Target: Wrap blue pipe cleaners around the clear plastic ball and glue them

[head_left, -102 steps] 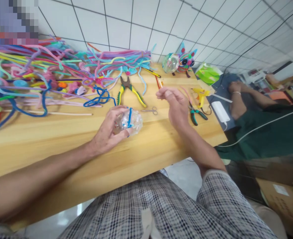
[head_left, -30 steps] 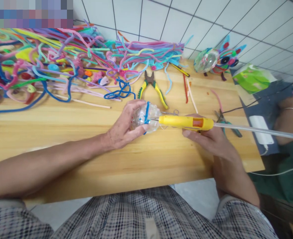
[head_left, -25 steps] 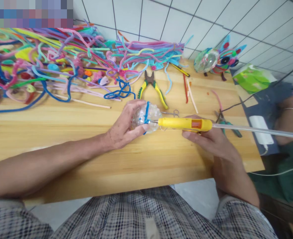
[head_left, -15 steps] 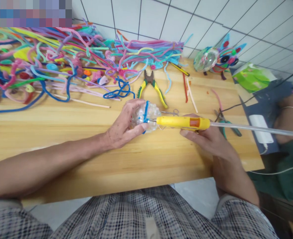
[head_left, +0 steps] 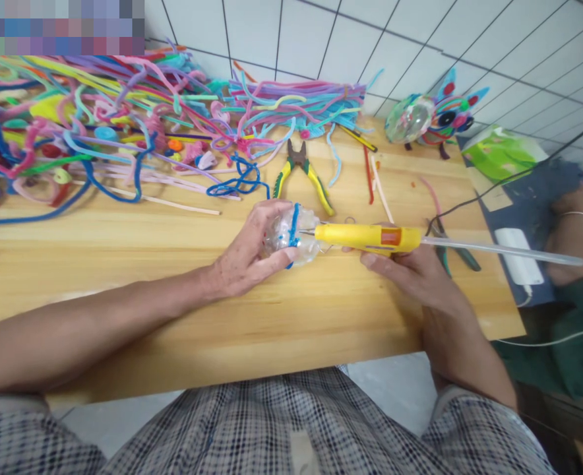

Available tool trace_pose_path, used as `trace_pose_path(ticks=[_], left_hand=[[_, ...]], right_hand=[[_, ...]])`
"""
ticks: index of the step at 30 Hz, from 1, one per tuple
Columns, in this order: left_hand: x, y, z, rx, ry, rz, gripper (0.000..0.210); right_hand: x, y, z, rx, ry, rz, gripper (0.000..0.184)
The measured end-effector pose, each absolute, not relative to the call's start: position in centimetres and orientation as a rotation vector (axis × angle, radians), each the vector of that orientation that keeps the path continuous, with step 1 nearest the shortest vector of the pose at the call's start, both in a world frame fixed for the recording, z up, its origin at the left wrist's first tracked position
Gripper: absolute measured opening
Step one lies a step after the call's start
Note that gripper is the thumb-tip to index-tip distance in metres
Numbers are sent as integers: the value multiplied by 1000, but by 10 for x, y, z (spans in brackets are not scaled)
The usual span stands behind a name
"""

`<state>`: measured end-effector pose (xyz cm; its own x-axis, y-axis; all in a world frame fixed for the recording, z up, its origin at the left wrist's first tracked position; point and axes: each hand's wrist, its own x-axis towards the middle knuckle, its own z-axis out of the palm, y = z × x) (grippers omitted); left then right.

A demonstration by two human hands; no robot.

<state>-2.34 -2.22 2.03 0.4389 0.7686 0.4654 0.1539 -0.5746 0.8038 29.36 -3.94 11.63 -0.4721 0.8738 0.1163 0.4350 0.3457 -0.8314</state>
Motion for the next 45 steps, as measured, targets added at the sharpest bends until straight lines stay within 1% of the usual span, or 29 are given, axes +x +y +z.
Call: trace_pose_path(ticks=[4,9,15,26,35,41,45], left_hand=[[-24,-22,22,2008,763,1147,68],[-23,-21,21,1997,751,1163,68],[-23,-20,18,2032,713,1169,71],[-24,-22,23,2019,772,1103,68],[-24,-22,22,2011,784,1114,67],[-24,-22,21,2028,761,1118,68],[-24,-22,22,2024,780,1116,67]], right_hand=[[298,-39,117,-1136,-2033,1087,26],[299,-38,116,-1126,-2084,1039,22],[294,-39,121,-1121,-2114,1080,23],[300,-39,122,-1180,-2121,1063,27],[298,-41,121,-1155,-2122,1051,22],[295,-41,121,-1173,-2146,1024,27],[296,-40,123,-1182,-2125,1030,27]])
